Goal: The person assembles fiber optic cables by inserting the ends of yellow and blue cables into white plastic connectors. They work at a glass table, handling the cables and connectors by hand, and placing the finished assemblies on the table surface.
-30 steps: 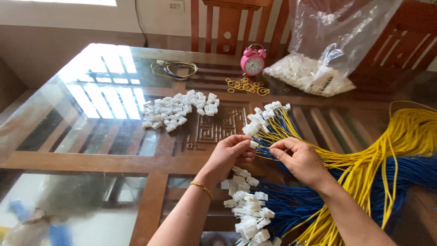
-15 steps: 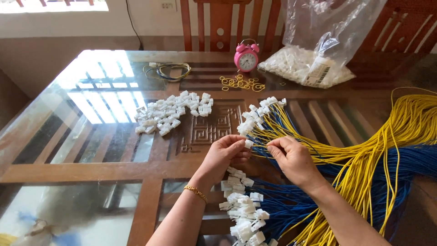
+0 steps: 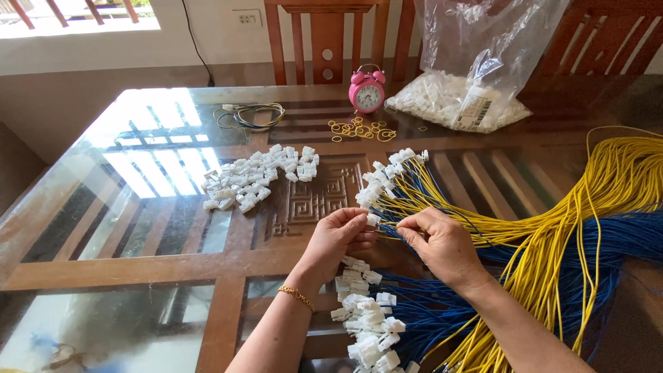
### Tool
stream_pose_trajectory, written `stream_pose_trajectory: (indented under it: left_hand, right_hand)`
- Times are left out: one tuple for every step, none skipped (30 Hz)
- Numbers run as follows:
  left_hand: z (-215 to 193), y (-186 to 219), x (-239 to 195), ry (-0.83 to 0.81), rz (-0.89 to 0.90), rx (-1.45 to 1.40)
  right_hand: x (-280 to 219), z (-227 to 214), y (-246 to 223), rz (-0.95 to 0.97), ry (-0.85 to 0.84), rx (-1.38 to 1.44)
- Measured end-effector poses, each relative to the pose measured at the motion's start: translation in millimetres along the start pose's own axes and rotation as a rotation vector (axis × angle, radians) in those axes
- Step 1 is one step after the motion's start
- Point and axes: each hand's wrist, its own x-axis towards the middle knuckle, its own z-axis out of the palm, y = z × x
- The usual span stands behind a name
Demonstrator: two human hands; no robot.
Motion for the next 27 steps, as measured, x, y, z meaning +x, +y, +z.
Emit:
stream_pose_trajectory:
  left_hand:
    - [-0.4,-0.9,0.9,0.000,-0.001,0.000]
    - [-0.7,-1.7,1.7,0.000,0.001,-0.002]
    - [-1.0,-2.4,2.5,0.000,0.003,-0.003]
    - [-0.4,-1.4,1.5,0.000,0.001,-0.002]
    - [0.3,-0.5,0.6,0.001,0.001,-0.002]
    - [1.0,0.7,-0.1,0.001,0.001,-0.002]
    - [0.7,0.1,-0.2,0.001,0.001,0.000]
    - [0.5,-0.2,-0.2,0.002,0.001,-0.004]
    - [0.5,-0.6,-0.3,0.004,0.001,-0.007]
    - [0.2,-0.9,0.6,0.002,0.001,-0.005]
    - [0.0,-1.3,1.4,0.000,-0.001,-0.005]
    - [-0.3,-2.2,1.8,-0.002,-0.004,-0.005]
    - [0.9,-1.1,0.7,-0.004,-0.005,-0.004]
    - [2.0,-0.4,-0.6,-0.002,-0.005,0.008]
    - [3.2,0.3,-1.8,0.000,-0.006,0.019]
    - [3.0,-0.5,-1.0,-0.002,-0.009,0.021]
    - [2.7,-1.2,-0.3,-0.002,-0.011,0.025]
    - [2.1,-1.5,0.4,-0.001,-0.013,0.030]
    - [2.6,-1.0,0.0,-0.002,-0.016,0.032]
    - [3.2,-0.7,-0.4,-0.001,-0.018,0.030]
    - [3.6,-0.2,-0.9,0.000,-0.020,0.028]
    - [3.7,0.1,-1.1,-0.001,-0.020,0.029]
    - [3.6,0.6,-1.5,0.000,-0.020,0.026]
    - [3.4,1.1,-1.9,0.002,-0.018,0.022]
    - [3.4,1.2,-1.8,0.002,-0.018,0.023]
    - [3.4,1.1,-1.8,0.002,-0.019,0.020]
    - [3.3,0.9,-1.8,0.002,-0.020,0.018]
  right_hand:
    - [0.6,0.7,1.0,0.001,-0.001,0.000]
    - [1.2,1.3,1.8,-0.014,0.001,-0.009]
    - [1.7,1.7,2.6,-0.030,0.003,-0.018]
    - [1.2,1.4,1.1,-0.028,0.003,-0.017]
    - [0.7,0.9,-0.3,-0.022,0.007,-0.012]
    - [0.5,0.5,-1.7,-0.017,0.011,-0.006]
    - [0.5,1.1,-0.7,-0.016,0.012,-0.005]
    - [0.7,1.5,0.2,-0.025,0.015,-0.016]
    - [0.8,1.8,1.0,-0.033,0.018,-0.027]
    - [1.1,2.0,0.9,-0.033,0.020,-0.026]
    - [1.4,2.2,0.8,-0.036,0.027,-0.041]
    - [1.0,2.4,0.8,-0.037,0.033,-0.056]
    - [1.2,2.5,1.0,-0.035,0.034,-0.056]
    - [1.0,2.7,1.4,-0.043,0.039,-0.065]
    - [0.9,2.9,1.9,-0.051,0.043,-0.075]
    - [0.4,3.3,2.2,-0.047,0.045,-0.075]
    - [-0.1,3.6,2.4,-0.064,0.052,-0.103]
    - [-0.3,4.3,2.3,-0.082,0.058,-0.130]
    - [-0.4,4.4,1.4,-0.079,0.060,-0.129]
    - [-0.6,4.5,0.6,-0.080,0.065,-0.140]
    - [-0.8,4.6,-0.3,-0.080,0.071,-0.150]
    - [-0.6,4.8,1.0,-0.079,0.072,-0.150]
    - [-0.4,5.1,2.1,-0.091,0.083,-0.160]
    - [-0.1,5.5,3.2,-0.103,0.092,-0.170]
    - [0.0,5.5,3.0,-0.103,0.093,-0.170]
    - [-0.1,5.6,2.8,-0.103,0.098,-0.176]
    - [-0.2,5.8,2.8,-0.103,0.104,-0.182]
